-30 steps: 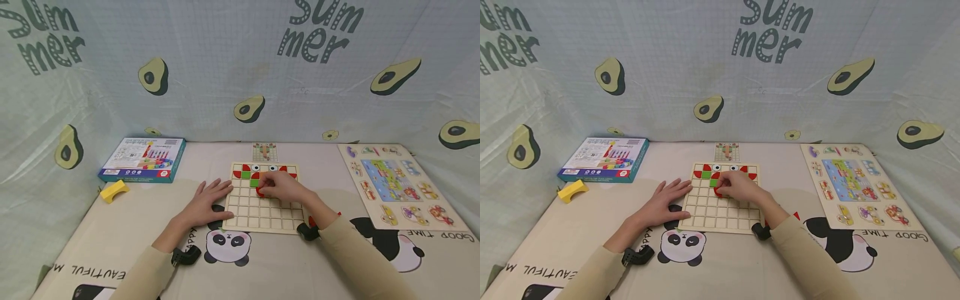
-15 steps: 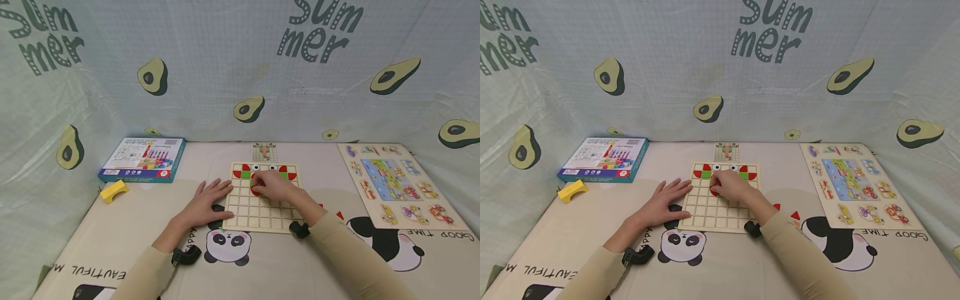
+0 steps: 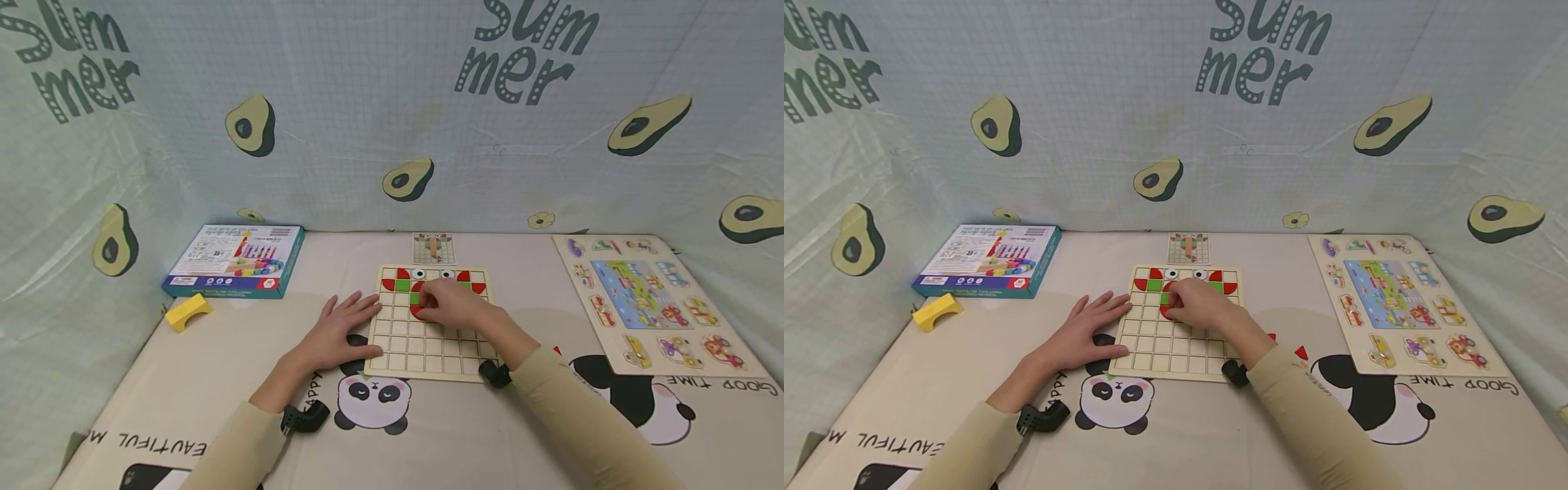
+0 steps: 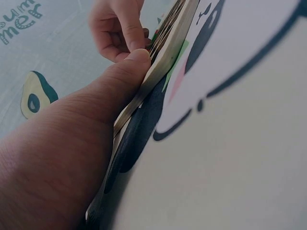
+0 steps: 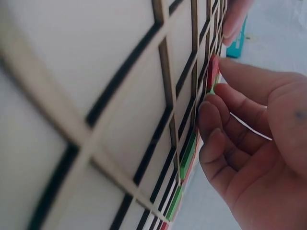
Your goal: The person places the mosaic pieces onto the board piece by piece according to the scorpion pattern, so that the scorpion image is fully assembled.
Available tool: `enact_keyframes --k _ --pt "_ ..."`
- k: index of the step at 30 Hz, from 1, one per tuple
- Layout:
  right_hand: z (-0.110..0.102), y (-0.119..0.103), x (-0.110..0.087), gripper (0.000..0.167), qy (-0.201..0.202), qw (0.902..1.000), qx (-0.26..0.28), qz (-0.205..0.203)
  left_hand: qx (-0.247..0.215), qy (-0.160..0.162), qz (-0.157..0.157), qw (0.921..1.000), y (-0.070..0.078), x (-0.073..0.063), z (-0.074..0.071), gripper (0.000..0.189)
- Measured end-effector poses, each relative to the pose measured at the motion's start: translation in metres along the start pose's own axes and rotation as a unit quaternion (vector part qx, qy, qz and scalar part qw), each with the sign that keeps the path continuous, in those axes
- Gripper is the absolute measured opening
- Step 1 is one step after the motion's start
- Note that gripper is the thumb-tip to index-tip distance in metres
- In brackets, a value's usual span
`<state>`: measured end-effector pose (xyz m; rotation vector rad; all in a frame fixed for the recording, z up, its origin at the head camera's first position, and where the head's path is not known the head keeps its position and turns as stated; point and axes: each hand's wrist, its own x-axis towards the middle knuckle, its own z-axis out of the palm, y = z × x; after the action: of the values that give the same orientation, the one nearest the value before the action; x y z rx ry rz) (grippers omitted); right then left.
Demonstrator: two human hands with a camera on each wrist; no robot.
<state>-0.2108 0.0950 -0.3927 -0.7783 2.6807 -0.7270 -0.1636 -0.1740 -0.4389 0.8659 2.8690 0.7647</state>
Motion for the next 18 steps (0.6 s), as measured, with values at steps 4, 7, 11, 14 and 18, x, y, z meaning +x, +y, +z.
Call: enact_keyframes --k 4,7,11,14,18 --pt "-0.0022 0.0017 -0.0029 0.016 -0.007 1.0000 0.006 0.000 0.002 -0.001 -0.003 1.0000 -0.0002 0.0003 0.0004 0.084" --pt "-0.0028 0.0025 -0.0038 0.017 -0.007 0.9999 0.003 -0.007 0.003 -0.001 -0.005 1.0000 -0.0001 0.0001 0.0004 0.084" --pt "-0.0024 0.0024 -0.0035 0.016 -0.007 1.0000 -0.003 -0.006 0.000 -0.001 -0.005 1.0000 0.0011 -0.0004 0.0002 0.084" --pt "-0.0023 0.0013 -0.0031 0.017 -0.008 1.0000 -0.006 0.000 0.000 -0.002 -0.005 1.0000 0.0018 -0.0005 0.0003 0.084" --pt "-0.0024 -0.0005 -0.0023 0.018 -0.005 0.9999 -0.012 -0.002 0.003 -0.001 -0.006 1.0000 0.0020 -0.0004 0.0002 0.084"
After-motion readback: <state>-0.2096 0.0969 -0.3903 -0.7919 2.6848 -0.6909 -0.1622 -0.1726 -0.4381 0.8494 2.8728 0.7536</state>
